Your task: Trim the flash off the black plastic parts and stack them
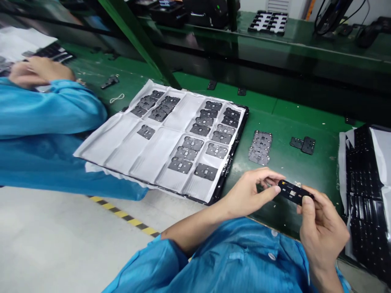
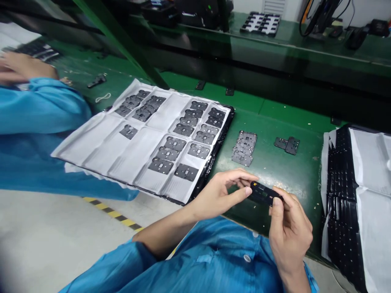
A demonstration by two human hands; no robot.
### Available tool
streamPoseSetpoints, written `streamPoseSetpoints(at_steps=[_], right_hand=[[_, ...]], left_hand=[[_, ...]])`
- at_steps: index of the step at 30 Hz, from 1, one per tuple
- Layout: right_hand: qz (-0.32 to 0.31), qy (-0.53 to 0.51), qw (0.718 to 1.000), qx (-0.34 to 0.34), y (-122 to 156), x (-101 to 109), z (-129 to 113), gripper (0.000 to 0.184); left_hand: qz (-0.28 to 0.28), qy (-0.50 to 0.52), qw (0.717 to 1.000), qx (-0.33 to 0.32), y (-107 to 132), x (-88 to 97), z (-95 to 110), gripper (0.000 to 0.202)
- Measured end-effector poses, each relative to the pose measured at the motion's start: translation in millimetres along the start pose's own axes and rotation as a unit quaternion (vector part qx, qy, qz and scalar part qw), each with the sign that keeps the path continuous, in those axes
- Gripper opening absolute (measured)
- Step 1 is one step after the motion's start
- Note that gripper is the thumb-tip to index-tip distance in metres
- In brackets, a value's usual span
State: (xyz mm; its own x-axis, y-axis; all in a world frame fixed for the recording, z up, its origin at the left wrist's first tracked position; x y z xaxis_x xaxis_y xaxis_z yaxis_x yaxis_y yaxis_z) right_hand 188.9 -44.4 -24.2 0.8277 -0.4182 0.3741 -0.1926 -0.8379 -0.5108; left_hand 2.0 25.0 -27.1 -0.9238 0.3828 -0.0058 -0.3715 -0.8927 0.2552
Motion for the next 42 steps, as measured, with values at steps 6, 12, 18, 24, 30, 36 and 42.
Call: streamPoseSetpoints(at_steps=[6, 12, 18, 24, 30, 36, 42], right_hand=[[-0.016, 0.011, 0.999, 0.032, 0.3, -4.5, -5.2, 0.018], [-0.018, 0.006, 0.999, 0.046, 0.7, -5.0, -4.6, 0.019], [-0.02, -0.003, 0.999, 0.046, -0.2, -5.8, -5.9, 0.02], [-0.027, 0.011, 0.997, 0.07, 0.3, -6.4, -12.5, 0.02], [-0.064, 0.027, 0.99, 0.123, 1.5, -14.5, -21.9, 0.025], [-0.059, -0.062, 0.994, -0.067, 7.6, -15.4, 9.5, 0.023], [-0.05, -0.141, 0.97, -0.19, 15.3, -22.0, 33.2, 0.027]], left_hand=[[0.002, 0.075, 0.997, 0.024, -8.9, -14.5, -10.8, 0.019], [-0.001, 0.101, 0.995, 0.011, -8.2, -13.6, -12.4, 0.019], [-0.008, 0.105, 0.994, 0.015, -5.8, -14.3, -13.5, 0.026], [0.0, 0.123, 0.992, 0.025, -7.5, -12.2, -16.0, 0.028], [0.018, 0.237, 0.966, 0.102, -10.6, -16.6, -41.1, 0.025], [0.032, 0.255, 0.955, 0.147, -5.3, -19.3, -51.1, 0.034], [0.022, 0.168, 0.979, 0.117, 1.9, -14.0, -37.3, 0.04]])
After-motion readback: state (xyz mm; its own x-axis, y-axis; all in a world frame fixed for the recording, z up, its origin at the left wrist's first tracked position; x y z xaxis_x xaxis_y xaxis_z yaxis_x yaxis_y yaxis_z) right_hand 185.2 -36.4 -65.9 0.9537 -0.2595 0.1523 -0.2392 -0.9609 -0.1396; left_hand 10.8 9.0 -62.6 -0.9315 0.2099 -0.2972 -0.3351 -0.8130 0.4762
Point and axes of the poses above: each hand's wrist, its own y-axis away from the middle knuckle, its own x-axis out of the back of the hand, z = x × y, the point moved 8 cm from there along -y, towards the middle knuckle, and after that the axes turned 13 degrees about x, right-handed, at the moved point
